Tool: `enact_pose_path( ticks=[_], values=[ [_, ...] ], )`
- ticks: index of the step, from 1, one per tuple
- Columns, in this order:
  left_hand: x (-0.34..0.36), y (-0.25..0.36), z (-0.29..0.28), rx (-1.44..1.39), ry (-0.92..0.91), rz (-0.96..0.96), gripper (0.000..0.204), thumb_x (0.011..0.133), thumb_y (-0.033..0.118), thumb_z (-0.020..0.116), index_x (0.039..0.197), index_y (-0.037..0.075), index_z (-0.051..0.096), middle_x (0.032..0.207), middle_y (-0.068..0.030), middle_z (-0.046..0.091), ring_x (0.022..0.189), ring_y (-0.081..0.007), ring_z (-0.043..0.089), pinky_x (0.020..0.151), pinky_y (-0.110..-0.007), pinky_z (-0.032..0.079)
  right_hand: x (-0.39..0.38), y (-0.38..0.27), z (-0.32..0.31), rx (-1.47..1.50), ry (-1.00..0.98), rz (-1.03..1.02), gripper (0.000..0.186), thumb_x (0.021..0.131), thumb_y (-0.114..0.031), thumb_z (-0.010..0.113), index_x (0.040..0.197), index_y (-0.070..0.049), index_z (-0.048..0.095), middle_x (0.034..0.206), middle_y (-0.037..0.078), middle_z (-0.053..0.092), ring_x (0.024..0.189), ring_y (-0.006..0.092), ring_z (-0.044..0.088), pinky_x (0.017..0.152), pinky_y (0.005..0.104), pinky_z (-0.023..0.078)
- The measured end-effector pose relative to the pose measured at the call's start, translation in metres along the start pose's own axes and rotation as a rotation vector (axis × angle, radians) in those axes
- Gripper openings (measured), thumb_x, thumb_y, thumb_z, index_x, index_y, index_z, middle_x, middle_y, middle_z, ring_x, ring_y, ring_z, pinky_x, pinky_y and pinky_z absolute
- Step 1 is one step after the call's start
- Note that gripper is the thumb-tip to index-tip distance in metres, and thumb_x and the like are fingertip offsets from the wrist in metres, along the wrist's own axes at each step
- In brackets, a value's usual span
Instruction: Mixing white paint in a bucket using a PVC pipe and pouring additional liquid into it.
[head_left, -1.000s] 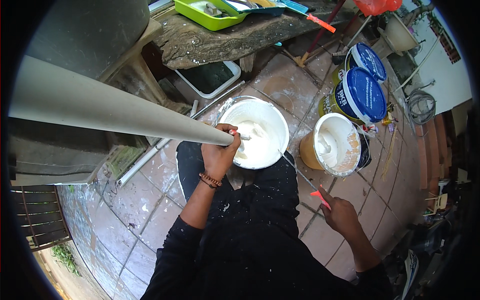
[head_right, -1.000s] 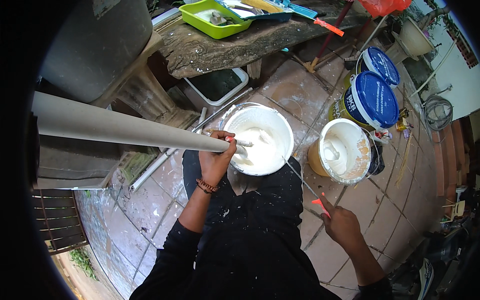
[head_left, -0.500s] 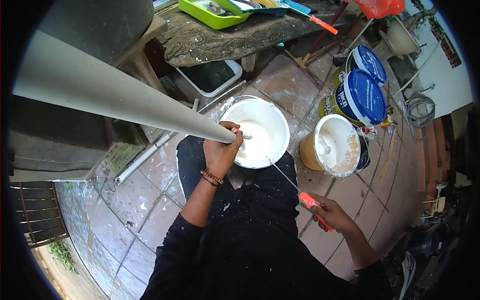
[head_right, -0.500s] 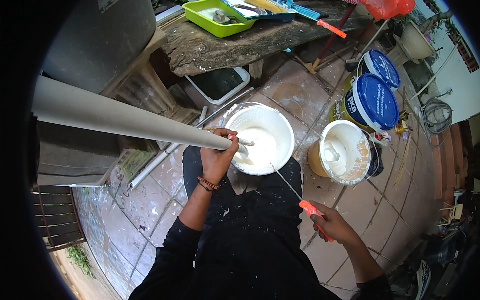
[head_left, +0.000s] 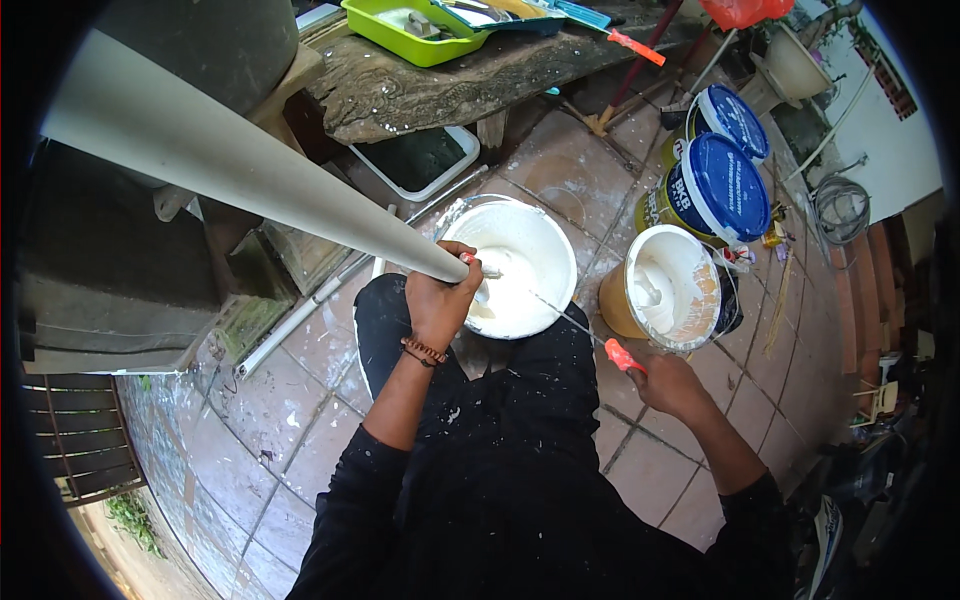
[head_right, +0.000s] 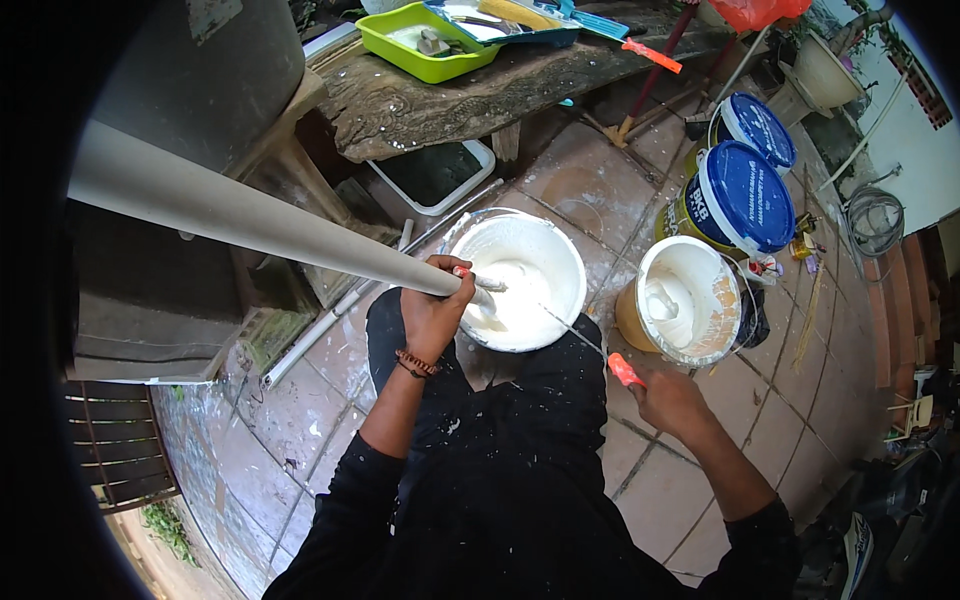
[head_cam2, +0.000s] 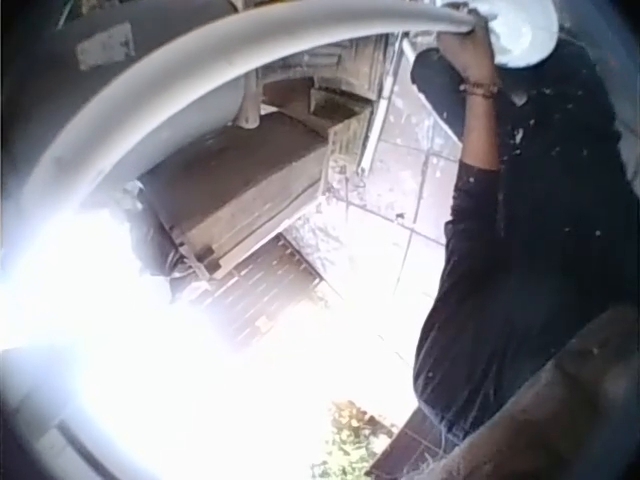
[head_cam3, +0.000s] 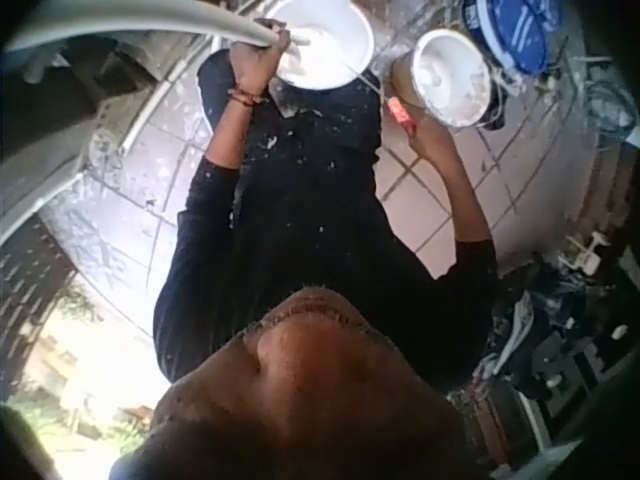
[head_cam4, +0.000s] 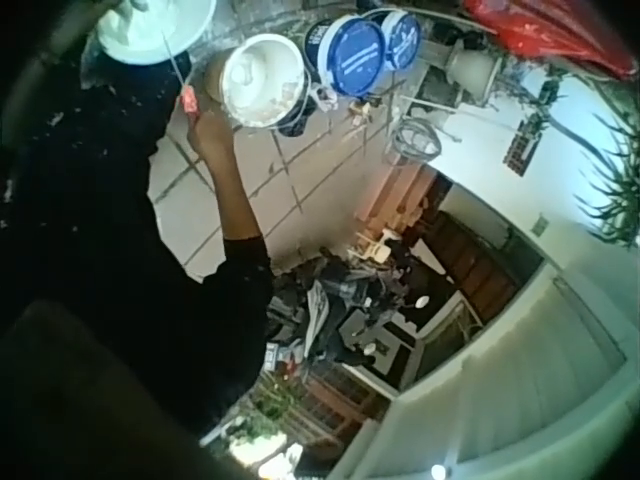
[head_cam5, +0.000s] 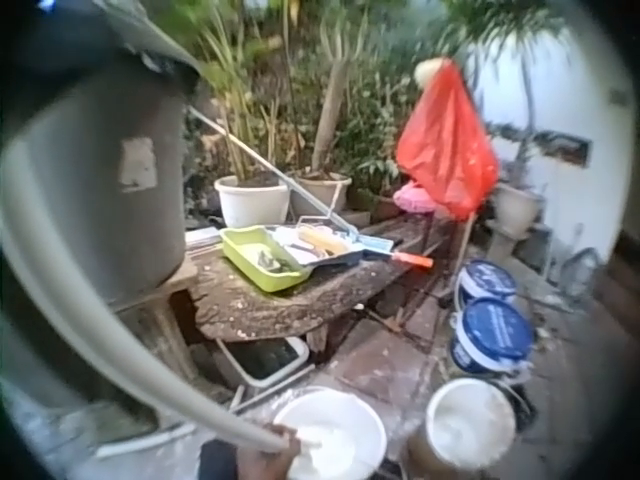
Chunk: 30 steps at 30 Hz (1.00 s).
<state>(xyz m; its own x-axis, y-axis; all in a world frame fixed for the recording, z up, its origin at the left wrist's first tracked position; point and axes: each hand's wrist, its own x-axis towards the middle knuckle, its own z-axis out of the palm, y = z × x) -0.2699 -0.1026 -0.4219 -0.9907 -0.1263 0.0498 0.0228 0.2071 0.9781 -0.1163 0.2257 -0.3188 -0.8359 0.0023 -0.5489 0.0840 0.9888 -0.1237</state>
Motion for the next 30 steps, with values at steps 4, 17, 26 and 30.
enact_pose_path(
  ticks=[4, 17, 26, 30],
  values=[
    [0.001, 0.000, 0.000, 0.003, -0.010, -0.011, 0.017, 0.088, 0.013, 0.081, 0.103, 0.005, 0.077, 0.089, -0.0064, 0.077, 0.082, -0.0147, 0.073, 0.078, -0.029, 0.057, -0.012, 0.009, -0.020, -0.055, 0.063, -0.043, 0.041, 0.104, -0.030, 0.063, 0.141, -0.012, 0.067, 0.091, 0.024, 0.075, 0.091, 0.0453, 0.073, 0.084, 0.0570, 0.056],
    [0.000, 0.004, -0.004, -0.020, 0.008, 0.009, 0.016, 0.087, 0.014, 0.082, 0.101, 0.007, 0.077, 0.088, -0.0092, 0.079, 0.083, -0.0179, 0.078, 0.079, -0.031, 0.059, -0.039, -0.030, -0.121, -0.409, 0.014, -0.143, 0.035, 0.103, -0.029, 0.065, 0.131, -0.011, 0.073, 0.083, 0.018, 0.076, 0.079, 0.0364, 0.075, 0.073, 0.0484, 0.059],
    [0.001, 0.004, -0.007, 0.019, 0.014, -0.012, 0.016, 0.088, 0.015, 0.081, 0.100, 0.007, 0.077, 0.088, -0.0081, 0.079, 0.081, -0.0186, 0.077, 0.079, -0.032, 0.058, -0.027, -0.019, -0.047, -0.224, 0.033, -0.055, 0.034, 0.103, -0.026, 0.064, 0.130, -0.006, 0.069, 0.085, 0.022, 0.075, 0.082, 0.0417, 0.074, 0.078, 0.0529, 0.058],
    [0.001, 0.006, -0.006, -0.006, 0.009, -0.010, 0.016, 0.087, 0.015, 0.081, 0.100, 0.007, 0.077, 0.088, -0.0086, 0.078, 0.081, -0.0192, 0.077, 0.078, -0.033, 0.058, -0.020, -0.011, -0.013, -0.104, 0.054, -0.044, 0.033, 0.104, -0.026, 0.063, 0.125, -0.001, 0.067, 0.082, 0.024, 0.073, 0.079, 0.0443, 0.072, 0.076, 0.0551, 0.056]
  ],
)
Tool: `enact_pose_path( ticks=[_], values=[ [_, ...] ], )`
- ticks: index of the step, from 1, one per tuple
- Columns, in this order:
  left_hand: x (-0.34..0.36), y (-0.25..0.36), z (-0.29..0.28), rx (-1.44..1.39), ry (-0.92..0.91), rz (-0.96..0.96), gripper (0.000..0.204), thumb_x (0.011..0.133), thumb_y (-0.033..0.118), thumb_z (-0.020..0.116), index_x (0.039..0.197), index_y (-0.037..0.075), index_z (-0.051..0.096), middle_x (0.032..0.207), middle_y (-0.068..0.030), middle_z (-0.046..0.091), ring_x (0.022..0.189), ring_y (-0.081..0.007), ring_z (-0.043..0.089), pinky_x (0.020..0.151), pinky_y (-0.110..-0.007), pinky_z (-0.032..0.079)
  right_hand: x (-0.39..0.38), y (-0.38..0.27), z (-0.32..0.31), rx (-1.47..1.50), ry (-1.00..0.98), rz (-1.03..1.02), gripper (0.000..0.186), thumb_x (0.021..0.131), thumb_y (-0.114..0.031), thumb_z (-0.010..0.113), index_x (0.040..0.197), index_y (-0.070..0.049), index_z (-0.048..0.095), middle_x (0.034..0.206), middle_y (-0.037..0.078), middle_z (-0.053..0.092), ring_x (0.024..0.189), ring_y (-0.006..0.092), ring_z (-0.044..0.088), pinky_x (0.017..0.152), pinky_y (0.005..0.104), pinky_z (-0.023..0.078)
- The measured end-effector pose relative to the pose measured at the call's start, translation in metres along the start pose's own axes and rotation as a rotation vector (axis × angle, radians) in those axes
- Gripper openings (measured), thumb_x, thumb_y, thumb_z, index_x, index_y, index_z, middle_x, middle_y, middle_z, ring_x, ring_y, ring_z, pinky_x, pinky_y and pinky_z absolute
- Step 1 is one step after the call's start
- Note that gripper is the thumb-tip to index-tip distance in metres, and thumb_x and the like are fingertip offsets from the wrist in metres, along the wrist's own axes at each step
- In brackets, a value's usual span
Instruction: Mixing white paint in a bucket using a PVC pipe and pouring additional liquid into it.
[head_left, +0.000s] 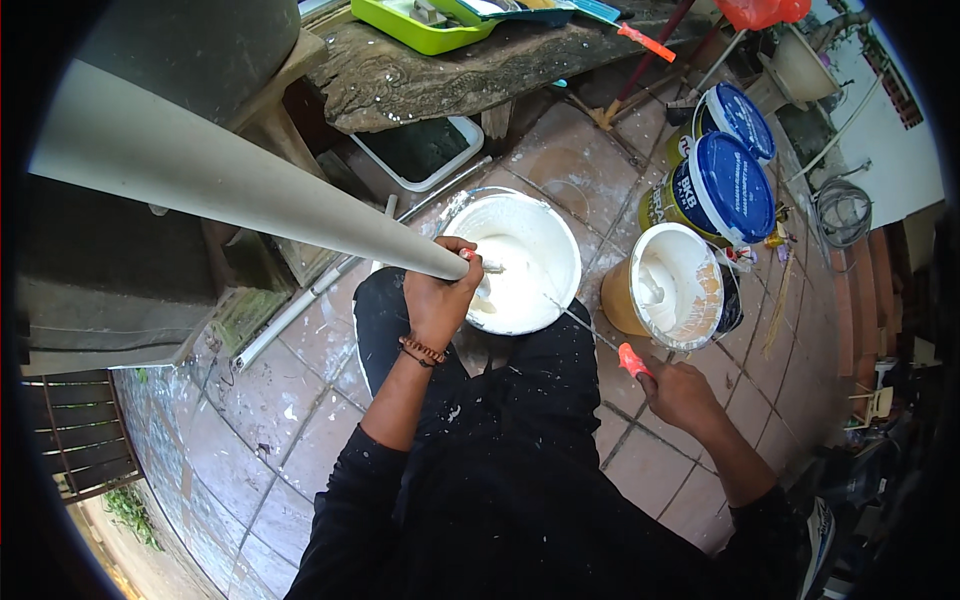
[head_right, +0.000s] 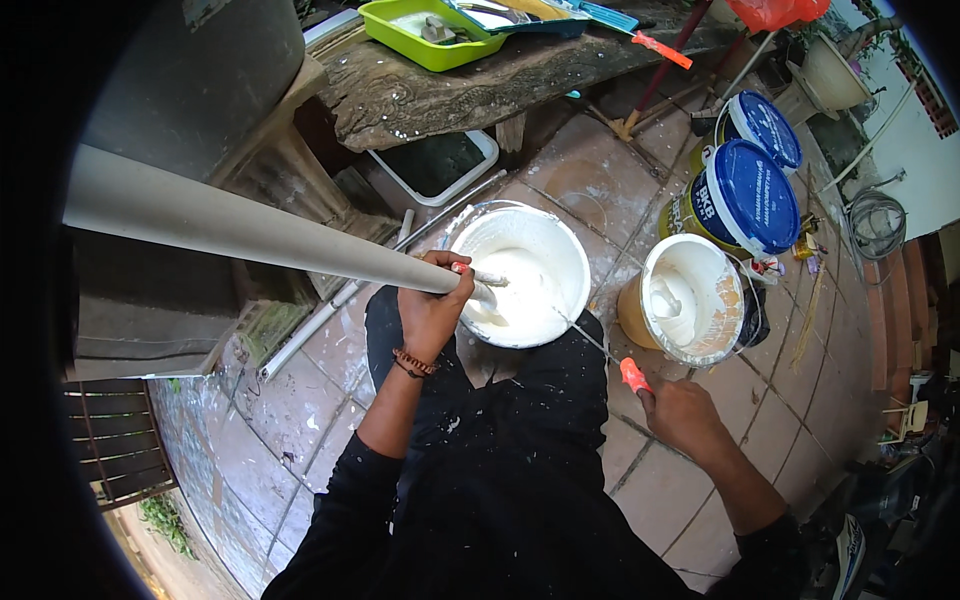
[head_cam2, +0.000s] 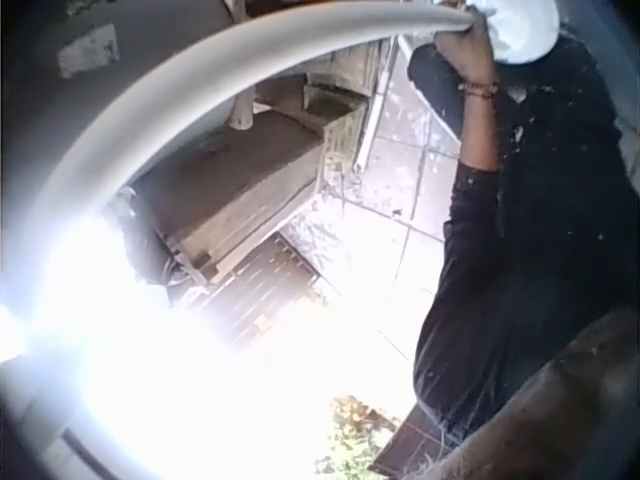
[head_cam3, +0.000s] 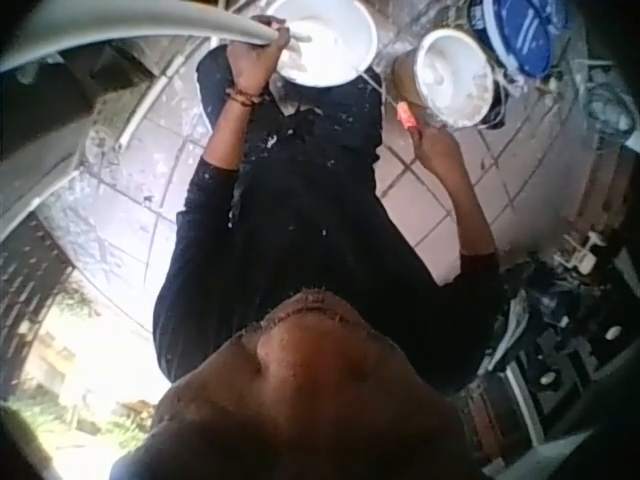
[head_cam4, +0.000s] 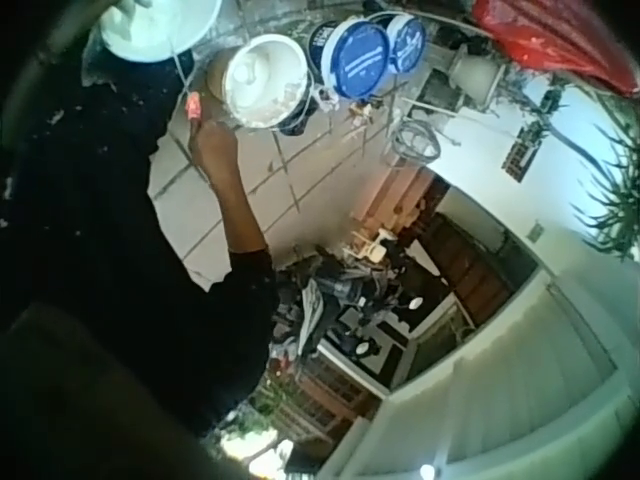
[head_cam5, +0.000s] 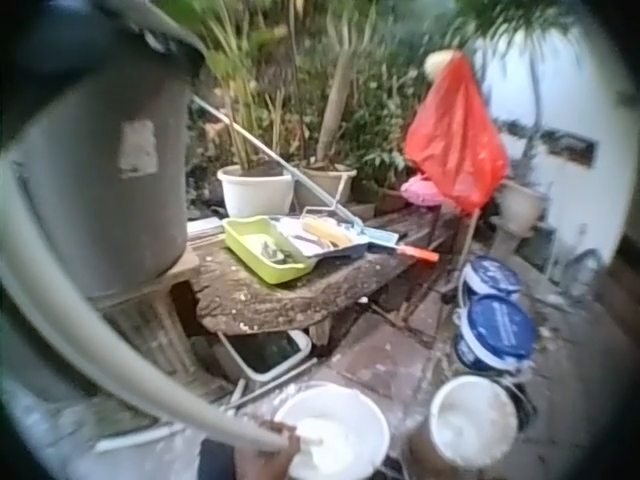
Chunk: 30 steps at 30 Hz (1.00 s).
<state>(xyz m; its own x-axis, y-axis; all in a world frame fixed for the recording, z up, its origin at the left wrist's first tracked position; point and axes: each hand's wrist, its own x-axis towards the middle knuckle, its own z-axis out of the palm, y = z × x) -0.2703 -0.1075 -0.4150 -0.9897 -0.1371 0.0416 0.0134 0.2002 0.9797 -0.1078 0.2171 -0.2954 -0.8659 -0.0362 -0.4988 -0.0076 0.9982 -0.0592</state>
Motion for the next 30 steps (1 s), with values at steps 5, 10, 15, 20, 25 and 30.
enact_pose_path(
  ticks=[5, 10, 15, 20, 25, 30],
  values=[
    [0.004, -0.004, 0.004, -0.016, -0.007, 0.011, 0.015, 0.088, 0.015, 0.081, 0.100, 0.006, 0.077, 0.089, -0.0094, 0.079, 0.082, -0.0199, 0.078, 0.079, -0.033, 0.059, 0.010, -0.003, 0.027, 0.090, 0.017, 0.029, 0.043, 0.106, -0.026, 0.060, 0.144, -0.006, 0.061, 0.086, 0.026, 0.073, 0.083, 0.0464, 0.071, 0.080, 0.0566, 0.056],
    [0.007, -0.008, 0.010, -0.011, -0.015, 0.008, 0.016, 0.087, 0.015, 0.081, 0.100, 0.007, 0.077, 0.090, -0.0100, 0.080, 0.084, -0.0207, 0.079, 0.080, -0.033, 0.059, 0.013, -0.006, 0.034, 0.080, 0.053, 0.008, 0.044, 0.107, -0.028, 0.059, 0.145, -0.006, 0.060, 0.084, 0.025, 0.073, 0.081, 0.0445, 0.072, 0.078, 0.0555, 0.056],
    [0.007, -0.005, 0.012, 0.022, -0.008, 0.008, 0.016, 0.088, 0.016, 0.081, 0.101, 0.008, 0.078, 0.090, -0.0100, 0.080, 0.086, -0.0215, 0.079, 0.080, -0.033, 0.059, 0.013, 0.001, 0.013, -0.044, 0.103, -0.053, 0.042, 0.106, -0.029, 0.060, 0.137, -0.001, 0.065, 0.080, 0.021, 0.073, 0.078, 0.0403, 0.073, 0.073, 0.0509, 0.057],
    [0.007, -0.004, 0.013, 0.067, -0.001, 0.015, 0.016, 0.087, 0.017, 0.081, 0.101, 0.008, 0.079, 0.091, -0.0101, 0.081, 0.086, -0.0214, 0.079, 0.081, -0.033, 0.059, 0.000, 0.013, -0.017, -0.139, 0.084, -0.108, 0.035, 0.104, -0.029, 0.063, 0.128, -0.003, 0.068, 0.077, 0.017, 0.073, 0.077, 0.0365, 0.074, 0.071, 0.0477, 0.058],
    [0.006, -0.005, 0.013, 0.023, -0.018, 0.009, 0.017, 0.087, 0.017, 0.081, 0.101, 0.008, 0.079, 0.090, -0.0108, 0.081, 0.086, -0.0220, 0.080, 0.081, -0.033, 0.059, -0.013, -0.001, -0.053, -0.245, 0.078, -0.111, 0.034, 0.104, -0.032, 0.065, 0.124, -0.007, 0.072, 0.074, 0.014, 0.073, 0.073, 0.0336, 0.073, 0.069, 0.0472, 0.057],
    [0.006, -0.006, 0.011, 0.032, -0.022, 0.012, 0.017, 0.087, 0.017, 0.082, 0.101, 0.008, 0.079, 0.088, -0.0116, 0.080, 0.085, -0.0223, 0.080, 0.080, -0.033, 0.060, -0.024, -0.022, -0.098, -0.370, 0.097, -0.146, 0.033, 0.102, -0.033, 0.067, 0.124, -0.009, 0.073, 0.072, 0.010, 0.071, 0.071, 0.0284, 0.073, 0.066, 0.0434, 0.056]
  ],
)
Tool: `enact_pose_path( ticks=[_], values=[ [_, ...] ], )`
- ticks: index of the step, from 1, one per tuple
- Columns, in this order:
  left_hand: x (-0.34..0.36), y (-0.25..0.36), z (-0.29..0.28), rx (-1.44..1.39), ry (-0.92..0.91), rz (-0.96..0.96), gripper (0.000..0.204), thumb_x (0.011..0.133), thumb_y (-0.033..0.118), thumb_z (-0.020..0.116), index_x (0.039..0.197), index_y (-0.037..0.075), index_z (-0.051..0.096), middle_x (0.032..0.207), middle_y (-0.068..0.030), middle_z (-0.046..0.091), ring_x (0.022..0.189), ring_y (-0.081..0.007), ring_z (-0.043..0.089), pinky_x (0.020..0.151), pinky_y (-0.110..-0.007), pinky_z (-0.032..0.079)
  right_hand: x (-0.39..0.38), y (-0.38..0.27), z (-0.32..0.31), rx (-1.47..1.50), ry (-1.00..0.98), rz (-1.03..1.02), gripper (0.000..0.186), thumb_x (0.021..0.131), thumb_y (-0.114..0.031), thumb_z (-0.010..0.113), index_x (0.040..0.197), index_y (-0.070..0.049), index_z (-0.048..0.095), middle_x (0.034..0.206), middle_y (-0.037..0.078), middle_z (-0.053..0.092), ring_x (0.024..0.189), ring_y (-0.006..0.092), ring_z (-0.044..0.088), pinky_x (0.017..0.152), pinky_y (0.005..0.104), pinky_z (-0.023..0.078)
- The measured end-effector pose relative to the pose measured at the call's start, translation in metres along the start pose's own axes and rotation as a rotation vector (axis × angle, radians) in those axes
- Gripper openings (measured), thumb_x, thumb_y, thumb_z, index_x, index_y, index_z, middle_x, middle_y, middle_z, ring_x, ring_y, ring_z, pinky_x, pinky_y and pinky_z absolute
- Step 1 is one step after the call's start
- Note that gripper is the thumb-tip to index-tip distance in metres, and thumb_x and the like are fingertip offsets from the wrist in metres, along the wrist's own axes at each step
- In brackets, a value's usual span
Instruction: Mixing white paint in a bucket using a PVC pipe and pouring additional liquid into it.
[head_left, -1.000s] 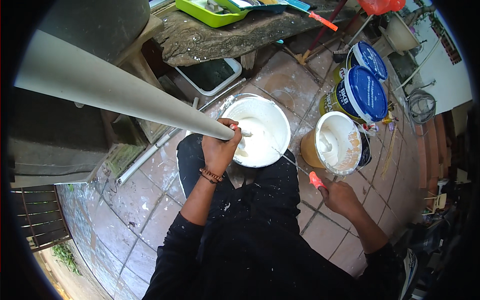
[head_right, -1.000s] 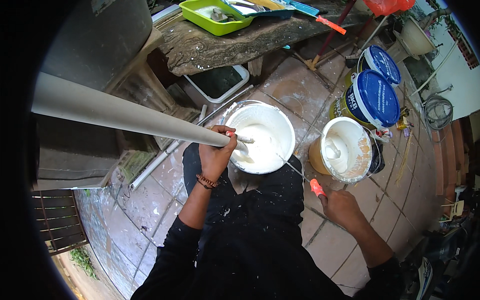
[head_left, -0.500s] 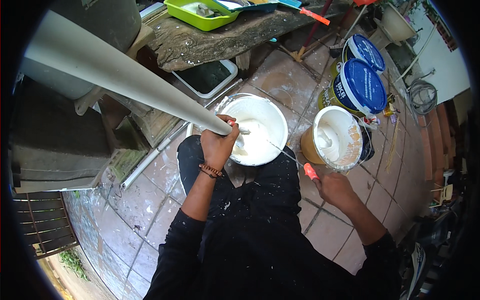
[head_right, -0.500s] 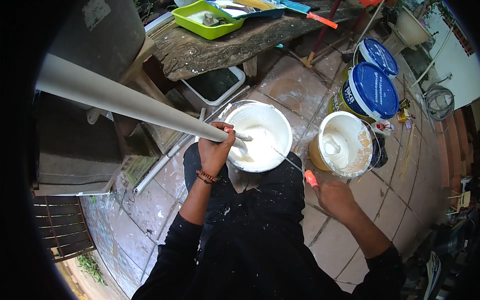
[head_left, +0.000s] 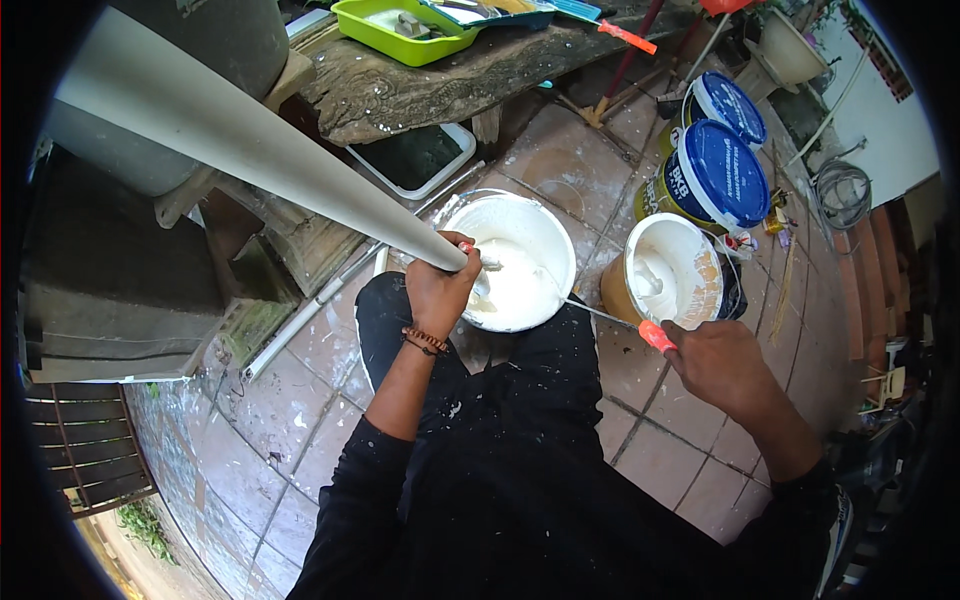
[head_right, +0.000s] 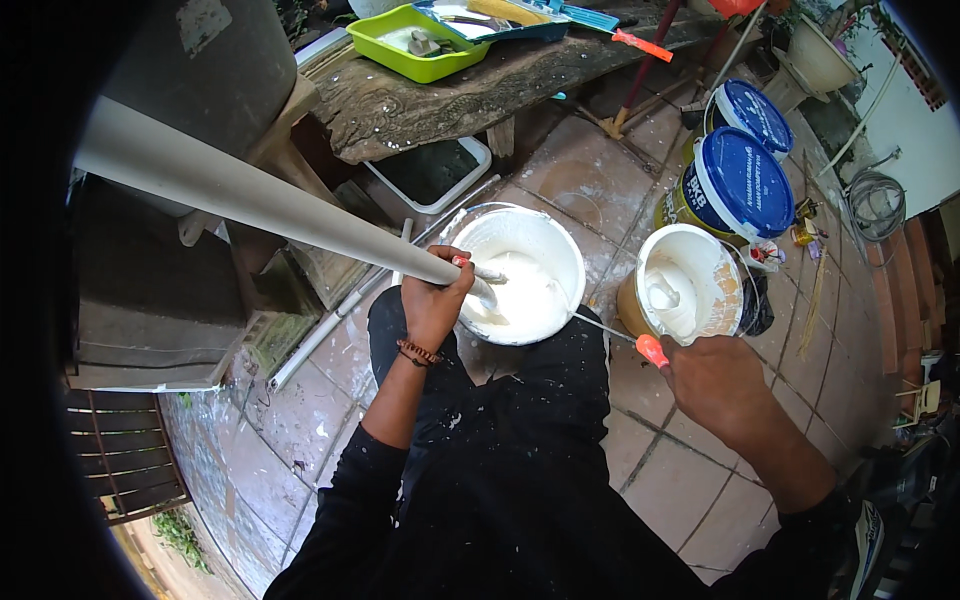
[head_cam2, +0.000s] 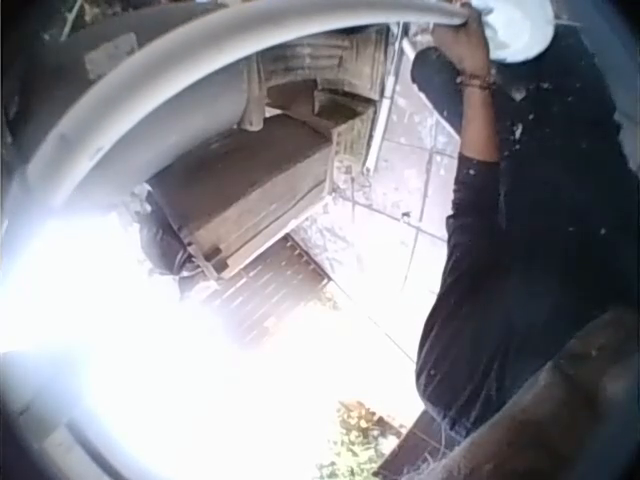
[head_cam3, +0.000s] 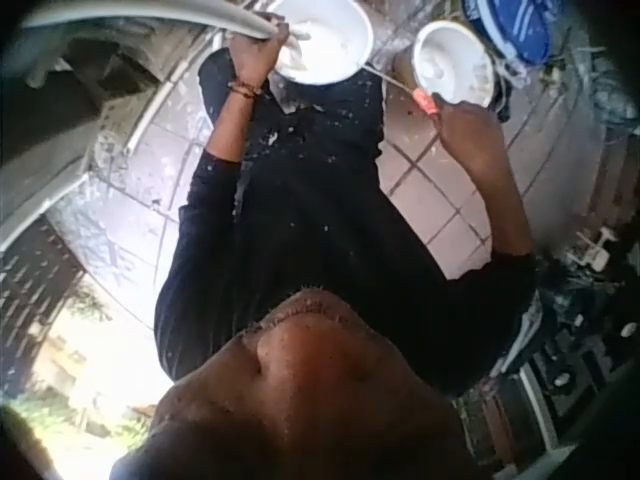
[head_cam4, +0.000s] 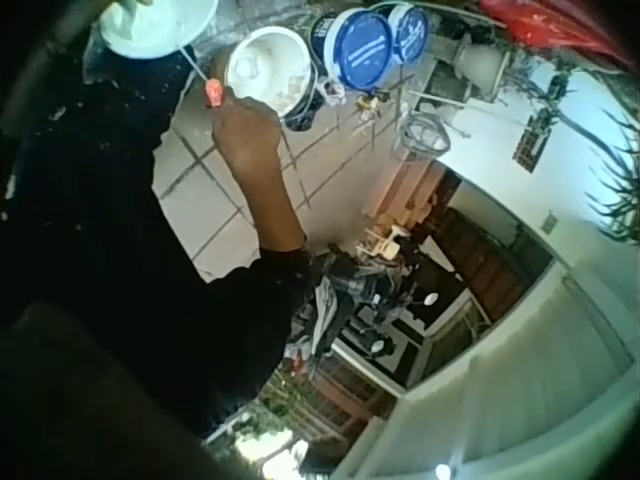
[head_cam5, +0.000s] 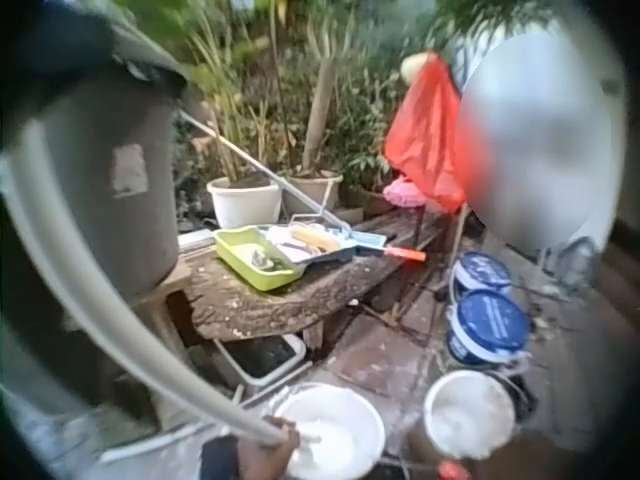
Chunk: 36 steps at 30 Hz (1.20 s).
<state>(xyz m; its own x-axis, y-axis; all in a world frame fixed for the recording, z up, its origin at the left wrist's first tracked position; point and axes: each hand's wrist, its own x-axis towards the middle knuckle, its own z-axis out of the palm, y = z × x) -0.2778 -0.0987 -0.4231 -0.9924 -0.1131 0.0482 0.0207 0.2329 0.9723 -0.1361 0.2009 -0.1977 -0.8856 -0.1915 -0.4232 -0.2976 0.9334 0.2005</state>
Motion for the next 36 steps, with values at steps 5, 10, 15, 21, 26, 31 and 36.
enact_pose_path(
  ticks=[5, 10, 15, 21, 26, 31, 36],
  values=[
    [0.001, -0.005, -0.001, -0.001, 0.011, 0.029, 0.017, 0.086, 0.017, 0.082, 0.100, 0.008, 0.079, 0.088, -0.0119, 0.080, 0.084, -0.0237, 0.080, 0.079, -0.034, 0.060, 0.010, -0.001, -0.018, -0.104, 0.006, -0.083, 0.032, 0.100, -0.030, 0.068, 0.120, -0.005, 0.075, 0.074, 0.008, 0.073, 0.074, 0.0253, 0.075, 0.068, 0.0411, 0.057],
    [0.001, 0.004, -0.002, 0.032, 0.009, 0.018, 0.017, 0.087, 0.018, 0.081, 0.100, 0.008, 0.079, 0.088, -0.0118, 0.080, 0.083, -0.0240, 0.080, 0.079, -0.035, 0.060, 0.019, 0.006, 0.021, 0.048, -0.052, -0.014, 0.032, 0.102, -0.031, 0.066, 0.125, -0.009, 0.072, 0.075, 0.013, 0.073, 0.075, 0.0308, 0.073, 0.070, 0.0447, 0.057],
    [0.002, 0.000, -0.002, -0.013, -0.001, -0.018, 0.017, 0.087, 0.018, 0.081, 0.100, 0.007, 0.078, 0.087, -0.0112, 0.080, 0.083, -0.0235, 0.079, 0.078, -0.034, 0.060, 0.014, 0.003, 0.085, 0.167, -0.052, 0.070, 0.028, 0.102, -0.030, 0.067, 0.111, -0.003, 0.071, 0.075, 0.017, 0.072, 0.075, 0.0372, 0.073, 0.071, 0.0503, 0.057],
    [0.003, 0.003, -0.001, -0.010, 0.012, 0.005, 0.016, 0.087, 0.017, 0.082, 0.100, 0.007, 0.078, 0.087, -0.0109, 0.079, 0.083, -0.0225, 0.079, 0.078, -0.034, 0.059, 0.011, -0.023, 0.115, 0.327, 0.002, 0.133, 0.035, 0.103, -0.029, 0.065, 0.128, -0.005, 0.070, 0.074, 0.018, 0.071, 0.073, 0.0392, 0.071, 0.070, 0.0510, 0.057],
    [0.006, 0.005, 0.004, 0.016, 0.006, 0.001, 0.017, 0.086, 0.017, 0.081, 0.100, 0.007, 0.078, 0.087, -0.0109, 0.080, 0.083, -0.0222, 0.079, 0.079, -0.034, 0.059, 0.015, -0.040, 0.137, 0.366, 0.020, 0.168, 0.043, 0.105, -0.030, 0.062, 0.142, -0.006, 0.064, 0.072, 0.017, 0.070, 0.069, 0.0376, 0.070, 0.066, 0.0498, 0.056],
    [0.011, 0.002, 0.007, 0.010, 0.007, 0.007, 0.017, 0.086, 0.017, 0.081, 0.099, 0.007, 0.079, 0.088, -0.0109, 0.081, 0.084, -0.0217, 0.080, 0.079, -0.033, 0.059, 0.014, -0.045, 0.150, 0.334, 0.086, 0.113, 0.046, 0.106, -0.031, 0.061, 0.142, -0.003, 0.063, 0.071, 0.016, 0.070, 0.067, 0.0354, 0.070, 0.063, 0.0481, 0.055],
    [0.009, 0.005, 0.012, 0.003, -0.011, 0.024, 0.017, 0.087, 0.017, 0.081, 0.100, 0.007, 0.078, 0.087, -0.0108, 0.080, 0.084, -0.0210, 0.079, 0.079, -0.033, 0.059, 0.008, -0.026, 0.123, 0.257, 0.071, 0.092, 0.044, 0.105, -0.031, 0.062, 0.140, -0.004, 0.065, 0.069, 0.015, 0.069, 0.066, 0.0342, 0.070, 0.062, 0.0476, 0.055]
  ],
)
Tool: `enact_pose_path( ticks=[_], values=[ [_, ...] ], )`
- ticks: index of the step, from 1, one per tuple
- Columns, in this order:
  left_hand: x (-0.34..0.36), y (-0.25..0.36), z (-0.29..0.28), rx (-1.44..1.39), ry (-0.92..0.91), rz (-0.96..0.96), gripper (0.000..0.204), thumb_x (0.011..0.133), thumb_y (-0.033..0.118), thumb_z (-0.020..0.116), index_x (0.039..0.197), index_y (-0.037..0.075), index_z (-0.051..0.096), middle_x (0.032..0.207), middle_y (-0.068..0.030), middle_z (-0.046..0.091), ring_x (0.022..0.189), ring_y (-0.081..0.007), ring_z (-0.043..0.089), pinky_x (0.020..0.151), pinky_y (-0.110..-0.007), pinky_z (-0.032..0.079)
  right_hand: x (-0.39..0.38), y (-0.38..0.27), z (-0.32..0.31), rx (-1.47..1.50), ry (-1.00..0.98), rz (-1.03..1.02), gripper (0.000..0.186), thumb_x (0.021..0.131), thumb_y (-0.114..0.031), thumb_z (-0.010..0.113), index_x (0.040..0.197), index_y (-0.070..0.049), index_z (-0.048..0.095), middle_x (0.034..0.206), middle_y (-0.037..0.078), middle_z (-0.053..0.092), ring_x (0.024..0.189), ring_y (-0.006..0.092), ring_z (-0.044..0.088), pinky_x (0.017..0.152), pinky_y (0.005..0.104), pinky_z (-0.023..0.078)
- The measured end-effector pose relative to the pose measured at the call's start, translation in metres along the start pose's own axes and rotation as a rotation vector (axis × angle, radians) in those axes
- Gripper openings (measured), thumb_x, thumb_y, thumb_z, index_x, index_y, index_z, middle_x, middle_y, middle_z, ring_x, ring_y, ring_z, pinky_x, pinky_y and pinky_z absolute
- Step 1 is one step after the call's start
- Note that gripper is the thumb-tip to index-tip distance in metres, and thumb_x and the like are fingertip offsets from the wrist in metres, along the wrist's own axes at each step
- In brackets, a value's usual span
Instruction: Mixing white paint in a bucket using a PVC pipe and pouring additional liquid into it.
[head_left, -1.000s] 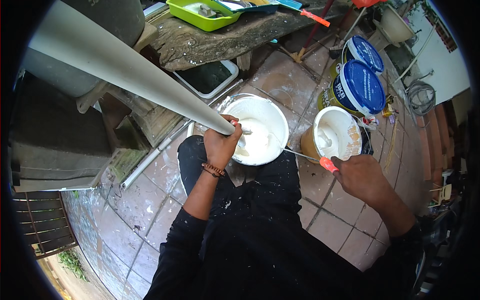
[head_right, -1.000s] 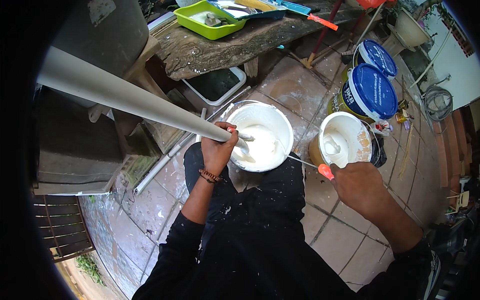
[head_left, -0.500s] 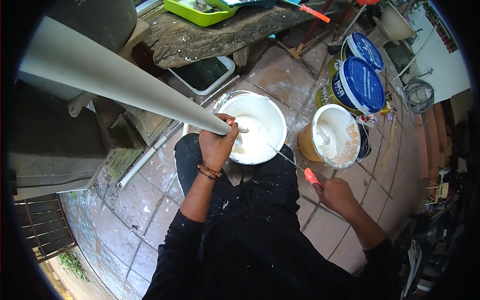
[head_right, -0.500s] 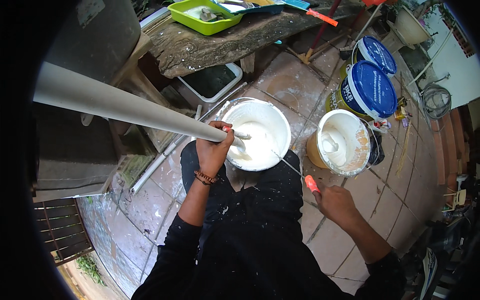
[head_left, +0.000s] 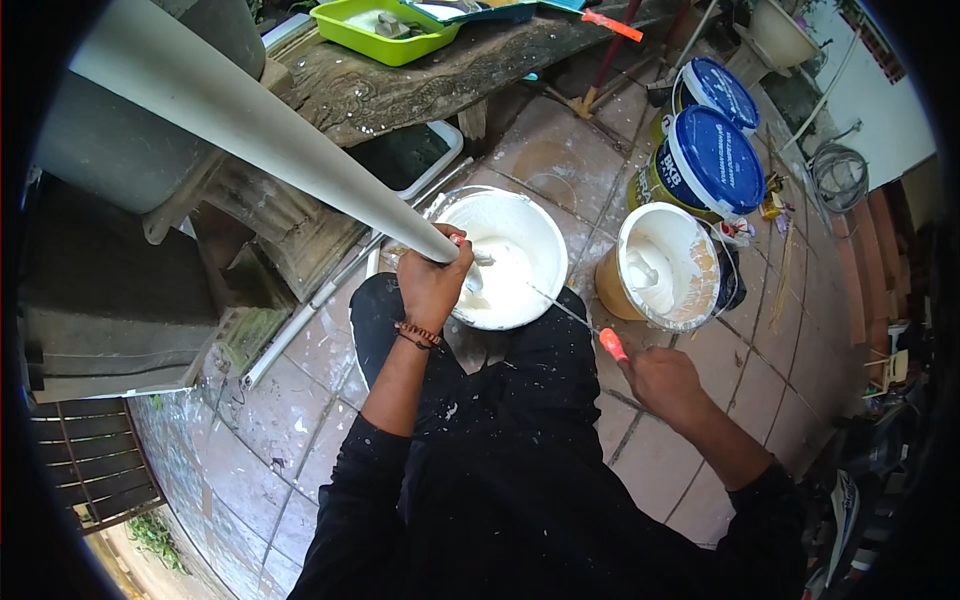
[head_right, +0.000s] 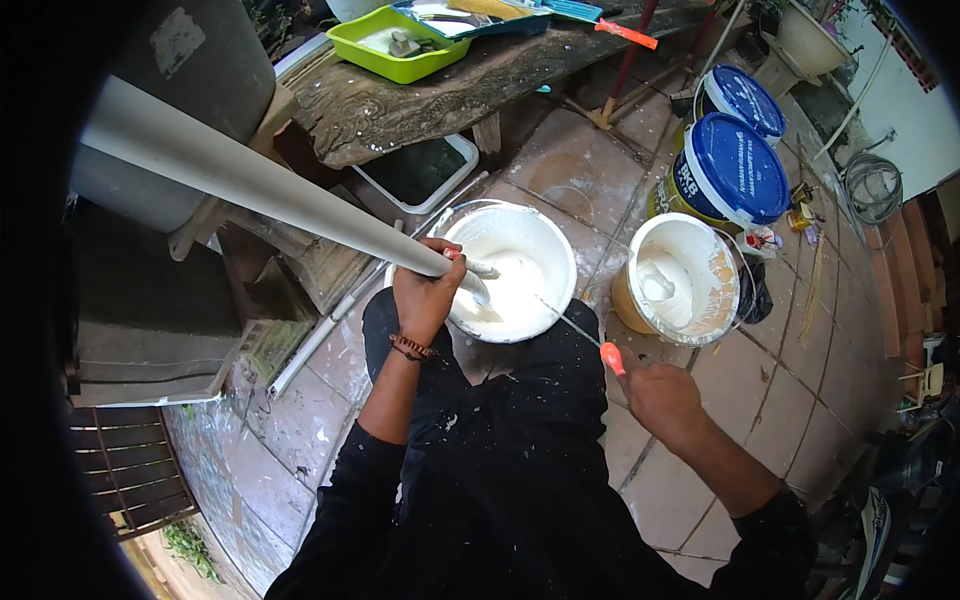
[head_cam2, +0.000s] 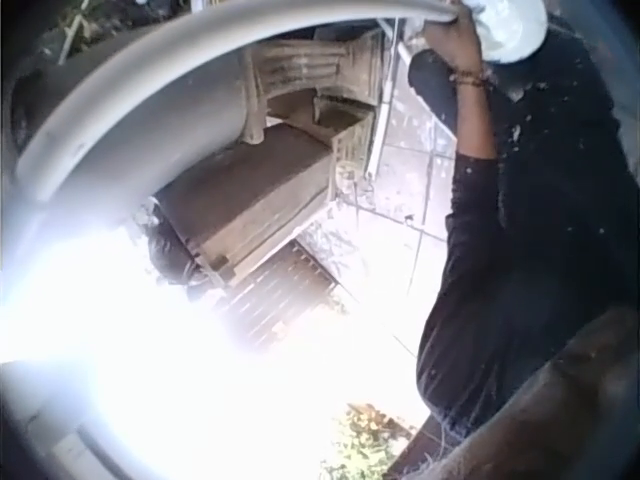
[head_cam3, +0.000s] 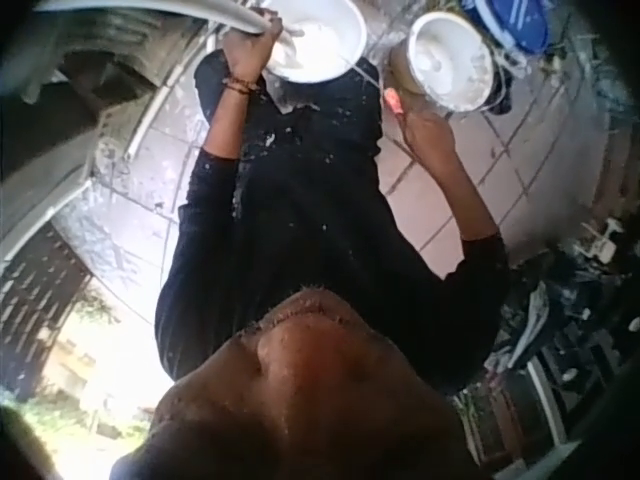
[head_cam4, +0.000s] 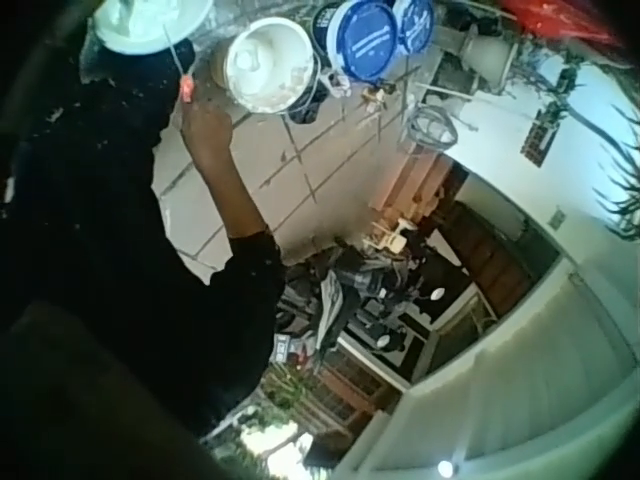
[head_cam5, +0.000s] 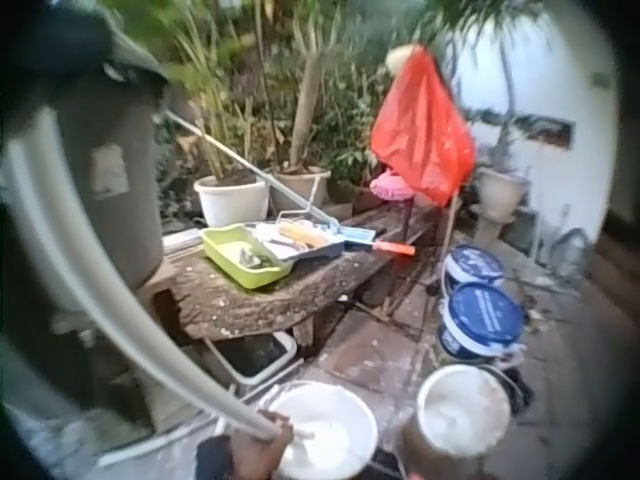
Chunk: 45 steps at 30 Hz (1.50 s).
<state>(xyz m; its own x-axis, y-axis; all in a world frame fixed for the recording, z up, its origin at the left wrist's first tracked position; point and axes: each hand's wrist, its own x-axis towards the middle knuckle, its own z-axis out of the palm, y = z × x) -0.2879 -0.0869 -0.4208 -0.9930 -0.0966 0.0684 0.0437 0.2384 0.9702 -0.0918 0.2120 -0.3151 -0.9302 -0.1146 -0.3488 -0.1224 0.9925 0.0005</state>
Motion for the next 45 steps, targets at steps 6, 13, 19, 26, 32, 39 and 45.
enact_pose_path(
  ticks=[6, 13, 19, 26, 32, 39, 45],
  values=[
    [-0.005, -0.001, -0.003, 0.005, 0.017, 0.008, 0.017, 0.087, 0.017, 0.081, 0.099, 0.006, 0.078, 0.088, -0.0110, 0.080, 0.083, -0.0206, 0.079, 0.080, -0.033, 0.059, -0.011, 0.015, -0.056, -0.135, -0.001, -0.082, 0.038, 0.103, -0.028, 0.065, 0.131, -0.003, 0.070, 0.068, 0.012, 0.068, 0.067, 0.0314, 0.070, 0.062, 0.0449, 0.055],
    [-0.004, -0.001, -0.005, -0.024, 0.014, 0.016, 0.017, 0.087, 0.016, 0.081, 0.101, 0.006, 0.078, 0.088, -0.0109, 0.080, 0.083, -0.0202, 0.079, 0.079, -0.032, 0.059, -0.034, 0.008, -0.115, -0.144, 0.014, -0.038, 0.040, 0.098, -0.025, 0.072, 0.134, -0.007, 0.070, 0.068, 0.011, 0.067, 0.065, 0.0295, 0.069, 0.062, 0.0438, 0.053],
    [0.000, -0.004, -0.005, -0.011, 0.004, -0.003, 0.019, 0.087, 0.019, 0.081, 0.102, 0.007, 0.079, 0.088, -0.0121, 0.081, 0.085, -0.0236, 0.080, 0.080, -0.034, 0.060, -0.023, -0.003, -0.126, -0.209, -0.022, -0.021, 0.040, 0.098, -0.031, 0.073, 0.134, -0.013, 0.072, 0.070, 0.010, 0.069, 0.068, 0.0291, 0.070, 0.063, 0.0437, 0.054],
    [-0.001, 0.004, -0.005, 0.058, 0.008, -0.022, 0.020, 0.087, 0.023, 0.081, 0.100, 0.009, 0.079, 0.088, -0.0137, 0.080, 0.085, -0.0270, 0.080, 0.080, -0.037, 0.060, 0.013, -0.002, -0.099, -0.226, -0.114, -0.043, 0.038, 0.103, -0.036, 0.066, 0.132, -0.012, 0.073, 0.072, 0.012, 0.071, 0.071, 0.0309, 0.072, 0.065, 0.0451, 0.055],
    [0.001, 0.000, -0.005, 0.043, 0.000, -0.032, 0.018, 0.087, 0.023, 0.080, 0.100, 0.010, 0.079, 0.088, -0.0127, 0.080, 0.086, -0.0275, 0.080, 0.080, -0.037, 0.060, 0.024, -0.004, -0.081, -0.189, -0.152, 0.034, 0.036, 0.103, -0.034, 0.066, 0.130, -0.011, 0.073, 0.075, 0.014, 0.072, 0.074, 0.0325, 0.074, 0.070, 0.0456, 0.057],
    [0.004, -0.002, -0.006, 0.040, 0.006, -0.070, 0.020, 0.086, 0.023, 0.081, 0.101, 0.010, 0.079, 0.088, -0.0135, 0.080, 0.087, -0.0282, 0.080, 0.082, -0.037, 0.060, 0.020, 0.011, -0.061, -0.104, -0.137, 0.011, 0.032, 0.104, -0.034, 0.065, 0.124, -0.010, 0.073, 0.076, 0.017, 0.073, 0.076, 0.0377, 0.073, 0.074, 0.0492, 0.058],
    [0.004, -0.003, -0.006, 0.018, 0.008, -0.048, 0.019, 0.086, 0.022, 0.081, 0.100, 0.009, 0.079, 0.087, -0.0132, 0.080, 0.085, -0.0269, 0.080, 0.081, -0.036, 0.060, 0.009, 0.009, -0.010, 0.021, -0.034, 0.021, 0.031, 0.102, -0.030, 0.067, 0.119, -0.004, 0.072, 0.077, 0.019, 0.072, 0.074, 0.0386, 0.072, 0.070, 0.0511, 0.056]
  ],
)
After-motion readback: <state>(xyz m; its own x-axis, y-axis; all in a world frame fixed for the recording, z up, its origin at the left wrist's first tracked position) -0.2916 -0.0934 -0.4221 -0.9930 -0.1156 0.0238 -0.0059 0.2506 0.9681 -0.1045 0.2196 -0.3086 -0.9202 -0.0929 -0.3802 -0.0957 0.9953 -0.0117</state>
